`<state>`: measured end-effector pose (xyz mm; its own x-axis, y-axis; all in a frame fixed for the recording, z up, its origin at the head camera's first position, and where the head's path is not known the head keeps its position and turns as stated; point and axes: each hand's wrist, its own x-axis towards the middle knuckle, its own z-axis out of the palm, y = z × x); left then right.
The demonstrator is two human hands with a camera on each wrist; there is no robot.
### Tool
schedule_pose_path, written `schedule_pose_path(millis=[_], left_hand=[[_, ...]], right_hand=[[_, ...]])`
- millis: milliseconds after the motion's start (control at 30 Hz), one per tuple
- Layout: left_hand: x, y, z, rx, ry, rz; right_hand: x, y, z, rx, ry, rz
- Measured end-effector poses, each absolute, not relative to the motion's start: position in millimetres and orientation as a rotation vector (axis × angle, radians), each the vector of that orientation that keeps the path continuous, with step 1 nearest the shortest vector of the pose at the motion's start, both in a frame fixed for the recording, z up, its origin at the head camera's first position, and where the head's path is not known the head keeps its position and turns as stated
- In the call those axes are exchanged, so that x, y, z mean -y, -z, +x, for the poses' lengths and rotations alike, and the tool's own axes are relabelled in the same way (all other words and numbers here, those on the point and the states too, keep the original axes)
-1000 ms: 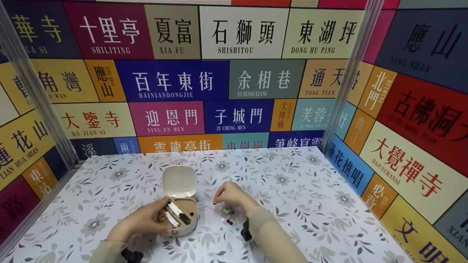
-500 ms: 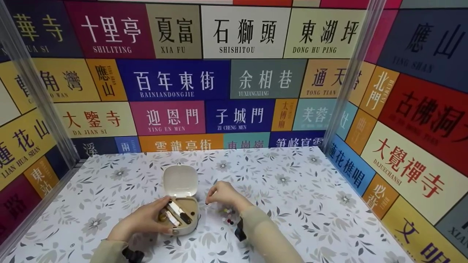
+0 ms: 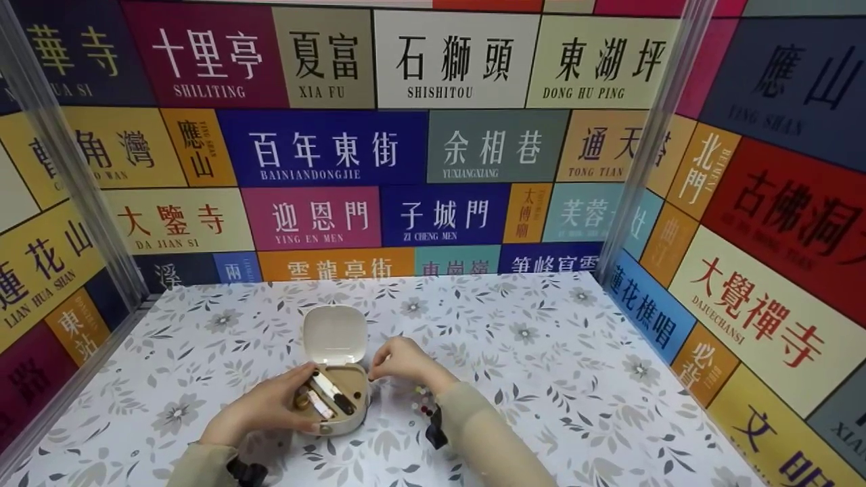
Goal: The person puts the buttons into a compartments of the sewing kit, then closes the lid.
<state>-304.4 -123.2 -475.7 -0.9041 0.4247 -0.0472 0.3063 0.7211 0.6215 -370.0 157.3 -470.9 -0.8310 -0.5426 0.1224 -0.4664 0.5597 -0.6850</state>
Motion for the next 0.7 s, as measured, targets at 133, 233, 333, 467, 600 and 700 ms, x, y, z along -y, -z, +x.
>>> schedule_pose_path(millis=[133,233,333,467,600,700], left_hand=[[123,475,-304,-2.753,-0.934,0.591],[124,475,-303,-2.755,-0.93,0.588],[124,475,-303,-2.747,-0.935,0.585],[125,474,-303,-2.741,-0.94,0.578],[125,474,-303,-2.742,-0.921,0.585],[125,473,-303,-2.734,-0.915,0.587]], right_hand=[[-152,471,-369,-2.697,1.122,-0.856],[-147,471,-368,-2.692,1.118,-0.817],[-144,471,-367,-2.682,1.109,-0.82],[-141,472,-367,-2.651,1.123,-0.825],[-139,474,-367,-2.638,1.119,-0.8],[-138,476,-367,-2.636,1.106,-0.804]])
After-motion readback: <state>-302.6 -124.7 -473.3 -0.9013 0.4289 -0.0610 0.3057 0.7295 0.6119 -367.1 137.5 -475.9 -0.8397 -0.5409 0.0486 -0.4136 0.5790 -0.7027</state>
